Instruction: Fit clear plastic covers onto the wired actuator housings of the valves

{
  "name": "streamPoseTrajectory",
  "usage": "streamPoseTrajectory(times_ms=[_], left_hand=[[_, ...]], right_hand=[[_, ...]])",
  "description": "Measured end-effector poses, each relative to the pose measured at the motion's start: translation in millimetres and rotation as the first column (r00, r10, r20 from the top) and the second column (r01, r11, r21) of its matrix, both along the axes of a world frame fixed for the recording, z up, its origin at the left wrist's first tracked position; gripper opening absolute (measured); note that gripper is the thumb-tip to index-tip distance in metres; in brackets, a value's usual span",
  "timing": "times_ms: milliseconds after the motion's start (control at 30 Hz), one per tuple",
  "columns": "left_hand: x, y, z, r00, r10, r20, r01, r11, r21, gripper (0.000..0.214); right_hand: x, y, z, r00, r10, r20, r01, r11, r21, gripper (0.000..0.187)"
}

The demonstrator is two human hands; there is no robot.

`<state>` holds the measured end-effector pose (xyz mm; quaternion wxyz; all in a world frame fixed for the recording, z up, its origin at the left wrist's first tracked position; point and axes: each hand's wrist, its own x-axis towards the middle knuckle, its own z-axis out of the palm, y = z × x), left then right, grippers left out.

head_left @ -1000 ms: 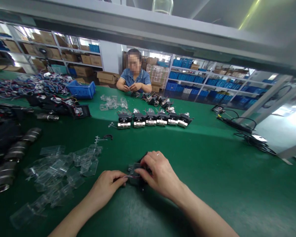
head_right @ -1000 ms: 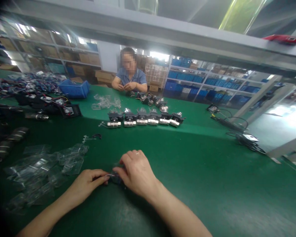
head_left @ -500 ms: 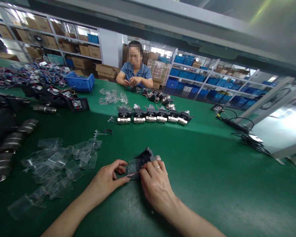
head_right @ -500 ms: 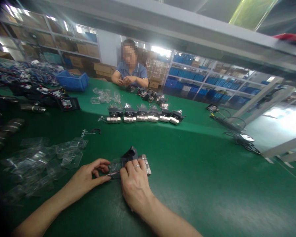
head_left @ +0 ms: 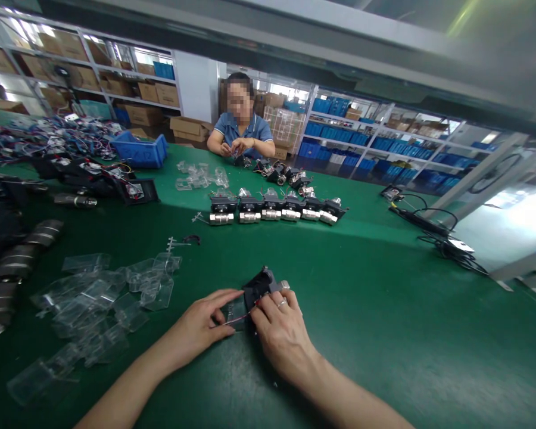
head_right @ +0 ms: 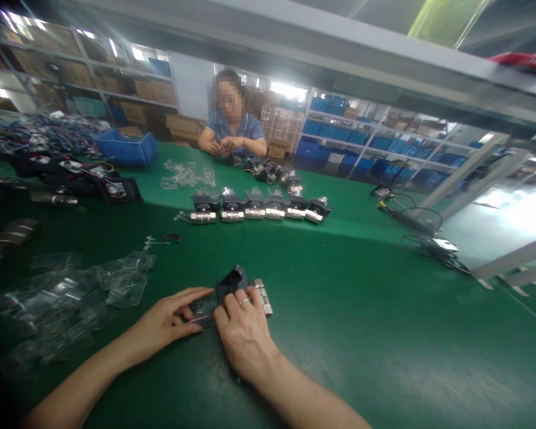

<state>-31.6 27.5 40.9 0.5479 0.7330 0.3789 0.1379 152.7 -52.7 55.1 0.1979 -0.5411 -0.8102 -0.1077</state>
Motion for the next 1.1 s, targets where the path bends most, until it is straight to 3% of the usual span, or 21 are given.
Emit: streamPoseTrajectory(times_ms=[133, 300, 400, 533, 700, 833, 967, 1100], left_hand=[[0, -4, 0.8, 0.996, 0.076, 0.052, -0.071, 0.994, -0.084, 0.059], [-3, -6, -2.9, 0.995, 0.076, 0.072, -0.068, 0.992, -0.107, 0.060], [-2, -7, -4.7, 0.996, 0.069, 0.064, -0.063, 0.993, -0.099, 0.054], [1, -11, -6.6, 0.978, 0.166, 0.122, -0.154, 0.982, -0.105, 0.042], [4, -15, -10.6, 0.942, 0.244, 0.229, -0.194, 0.956, -0.221, 0.048], [3, -17, -9.8, 0.930, 0.253, 0.268, -0.190, 0.952, -0.240, 0.049], [1, -17, -6.3, 0.928, 0.235, 0.289, -0.175, 0.960, -0.217, 0.046], [0, -17, -3.9, 0.948, 0.184, 0.261, -0.167, 0.982, -0.087, 0.042]], right_hand=[[5, -1, 8.2, 0.985, 0.026, -0.169, -0.040, 0.996, -0.082, 0.014], [11, 0, 20.0, 0.951, 0.046, -0.307, -0.095, 0.985, -0.145, 0.011], [13, 0, 21.8, 0.939, 0.061, -0.339, -0.114, 0.984, -0.137, 0.009], [11, 0, 20.6, 0.936, 0.047, -0.348, -0.093, 0.989, -0.117, 0.008], [6, 3, 21.6, 0.954, 0.023, -0.298, -0.045, 0.997, -0.069, 0.008], [3, 7, 24.4, 0.947, 0.062, -0.315, -0.102, 0.989, -0.110, 0.009], [3, 10, 25.4, 0.928, 0.088, -0.362, -0.158, 0.973, -0.170, 0.010], [4, 12, 25.0, 0.922, 0.077, -0.380, -0.172, 0.960, -0.222, 0.008]])
